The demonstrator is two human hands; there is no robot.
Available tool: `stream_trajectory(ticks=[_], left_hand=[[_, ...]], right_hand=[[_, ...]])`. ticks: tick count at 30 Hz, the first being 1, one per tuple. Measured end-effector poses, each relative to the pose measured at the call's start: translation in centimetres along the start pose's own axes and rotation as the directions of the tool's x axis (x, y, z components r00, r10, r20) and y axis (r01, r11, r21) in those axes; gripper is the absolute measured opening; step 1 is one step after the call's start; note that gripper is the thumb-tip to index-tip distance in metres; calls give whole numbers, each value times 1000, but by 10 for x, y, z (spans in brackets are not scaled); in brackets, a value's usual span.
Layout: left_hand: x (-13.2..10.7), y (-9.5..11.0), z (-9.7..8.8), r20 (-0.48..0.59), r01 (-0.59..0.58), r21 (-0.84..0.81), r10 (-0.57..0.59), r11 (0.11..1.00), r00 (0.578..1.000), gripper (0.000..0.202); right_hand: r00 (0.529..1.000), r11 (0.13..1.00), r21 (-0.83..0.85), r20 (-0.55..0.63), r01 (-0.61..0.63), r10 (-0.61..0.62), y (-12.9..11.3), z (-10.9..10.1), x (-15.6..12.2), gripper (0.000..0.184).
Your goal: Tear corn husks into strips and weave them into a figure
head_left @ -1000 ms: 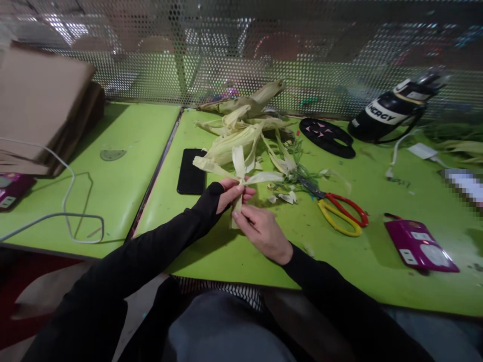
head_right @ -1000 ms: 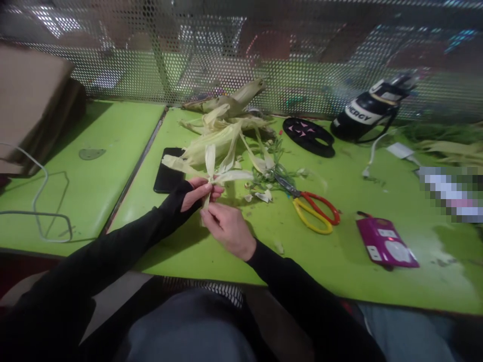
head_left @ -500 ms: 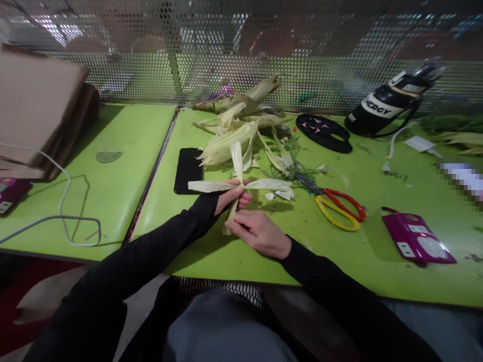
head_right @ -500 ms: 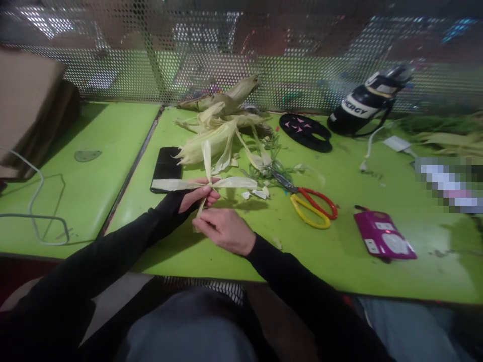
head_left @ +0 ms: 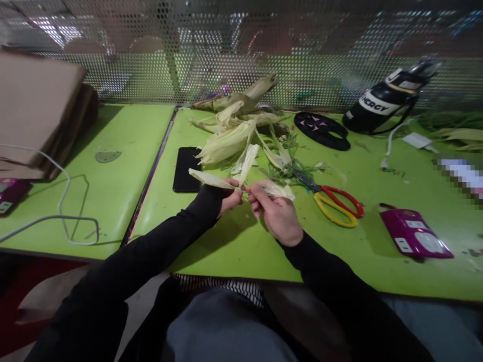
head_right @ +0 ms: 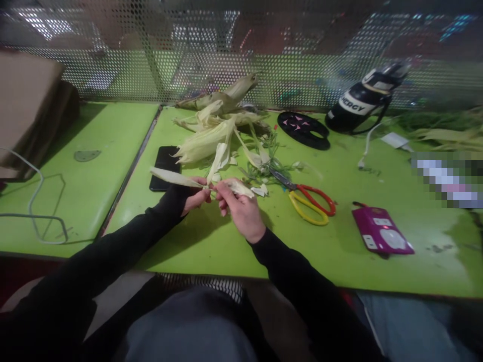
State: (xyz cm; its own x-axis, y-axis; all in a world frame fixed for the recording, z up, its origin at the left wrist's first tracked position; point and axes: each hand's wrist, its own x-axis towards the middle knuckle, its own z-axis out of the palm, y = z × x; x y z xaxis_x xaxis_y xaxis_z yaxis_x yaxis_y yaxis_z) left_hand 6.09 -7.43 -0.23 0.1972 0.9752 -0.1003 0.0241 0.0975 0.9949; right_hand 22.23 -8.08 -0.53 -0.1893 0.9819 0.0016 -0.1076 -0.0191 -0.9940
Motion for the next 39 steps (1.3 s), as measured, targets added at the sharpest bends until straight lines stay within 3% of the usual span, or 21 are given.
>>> stream_trajectory(ticks=[6,9,14,17,22,30,39], left_hand=[[2,-1,-1,-39,-62,-19,61,998,997,11],[3,5,-5,-19,-59,-18,58,998,998,12],[5,6,-10,90,40,-60,-34,997,995,23],[6,1,-6,111,56,-105,-44,993,993,23],[6,-1,4,162,156,-146,-132,977,978,27],[1,-4,5,254,198,-148,-156,969,955,30],[1,1,2,199,199,-161,-166,967,966,12]], right_hand=[[1000,1000,10,-5,18,-18,-6,-3,-4,28],[999,1000,-18,50,-6,7,-8,-8,-2,27],[998,999,-14,47,-39,39,-12,-15,5,33],[996,997,-21,54,-77,78,-11,-13,7,40],[995,989,-113,25,-97,101,-2,-10,7,37],[994,973,-212,38,-95,105,-6,-9,3,46],[989,969,-213,43,-126,138,-10,-10,2,50]])
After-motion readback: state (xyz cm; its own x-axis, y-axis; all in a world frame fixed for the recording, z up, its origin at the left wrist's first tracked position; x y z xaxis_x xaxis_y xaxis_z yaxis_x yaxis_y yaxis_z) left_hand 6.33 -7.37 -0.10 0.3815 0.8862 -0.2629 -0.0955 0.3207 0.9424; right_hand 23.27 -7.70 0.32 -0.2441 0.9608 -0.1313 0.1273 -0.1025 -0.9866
